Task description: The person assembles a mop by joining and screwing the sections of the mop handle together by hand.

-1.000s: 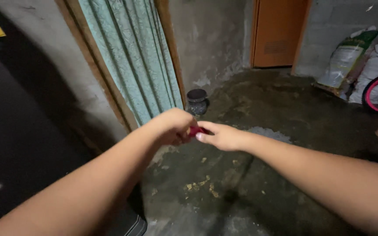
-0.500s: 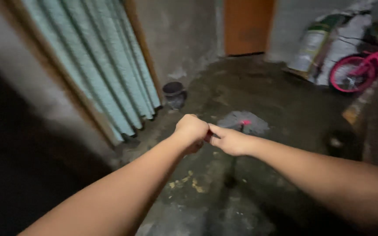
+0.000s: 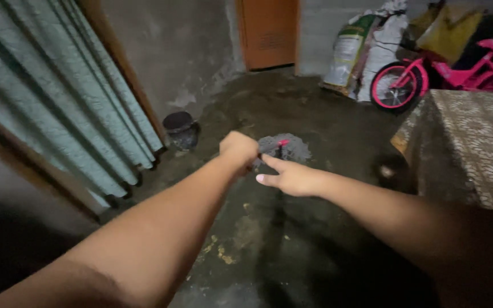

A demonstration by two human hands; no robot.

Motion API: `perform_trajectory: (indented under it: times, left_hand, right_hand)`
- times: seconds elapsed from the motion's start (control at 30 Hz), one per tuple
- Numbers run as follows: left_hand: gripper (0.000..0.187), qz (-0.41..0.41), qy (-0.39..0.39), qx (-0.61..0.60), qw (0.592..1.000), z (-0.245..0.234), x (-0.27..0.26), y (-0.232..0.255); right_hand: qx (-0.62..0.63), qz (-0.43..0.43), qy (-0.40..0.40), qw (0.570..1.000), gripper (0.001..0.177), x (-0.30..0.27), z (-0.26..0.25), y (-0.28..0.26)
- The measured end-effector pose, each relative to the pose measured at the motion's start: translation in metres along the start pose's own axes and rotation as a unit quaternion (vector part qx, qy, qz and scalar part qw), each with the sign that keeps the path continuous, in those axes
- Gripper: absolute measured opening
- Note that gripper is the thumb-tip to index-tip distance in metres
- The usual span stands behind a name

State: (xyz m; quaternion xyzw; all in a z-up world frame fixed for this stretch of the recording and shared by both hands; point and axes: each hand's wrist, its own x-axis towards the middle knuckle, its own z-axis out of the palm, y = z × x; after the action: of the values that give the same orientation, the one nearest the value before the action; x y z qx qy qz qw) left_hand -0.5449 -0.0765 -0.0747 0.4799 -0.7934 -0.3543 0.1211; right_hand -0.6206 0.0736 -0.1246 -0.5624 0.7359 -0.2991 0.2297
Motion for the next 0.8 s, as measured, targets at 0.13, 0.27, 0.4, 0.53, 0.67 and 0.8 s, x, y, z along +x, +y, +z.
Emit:
perform_trajectory:
  times: [0.13, 0.27, 0.4, 0.53, 0.67, 0.8]
  left_hand:
    - [0.041, 0.030, -0.005, 0.053, 0.998, -0.003, 0.000, -0.060]
    - [0.032, 0.144, 0.018, 0.214, 0.966, -0.034, 0.006, -0.105]
    - [0.021, 0.349, -0.030, 0.517, 0.781, -0.090, -0.020, -0.115]
    - [0.022, -0.001, -0.067, -0.017, 0.998, -0.138, -0.066, -0.091]
    - [0.039, 0.276, -0.119, 0.424, 0.854, -0.203, -0.097, -0.085]
    - [0.050, 0.277, -0.116, 0.428, 0.852, -0.218, -0.116, -0.087]
  right_hand:
    - [-0.007, -0.004, -0.042, 0.999, 0.090, 0.004, 0.007, -0.019]
    - [-0.022, -0.029, -0.077, 0.996, 0.090, 0.011, 0.024, -0.040]
    - [-0.027, -0.126, -0.070, 0.989, 0.086, 0.028, 0.051, -0.055]
    - [-0.022, -0.215, -0.014, 0.976, 0.081, 0.037, 0.067, -0.082]
    - [0.033, -0.205, -0.005, 0.978, 0.071, 0.028, 0.067, -0.115]
    - [0.066, -0.156, 0.003, 0.986, 0.059, 0.026, 0.073, -0.137]
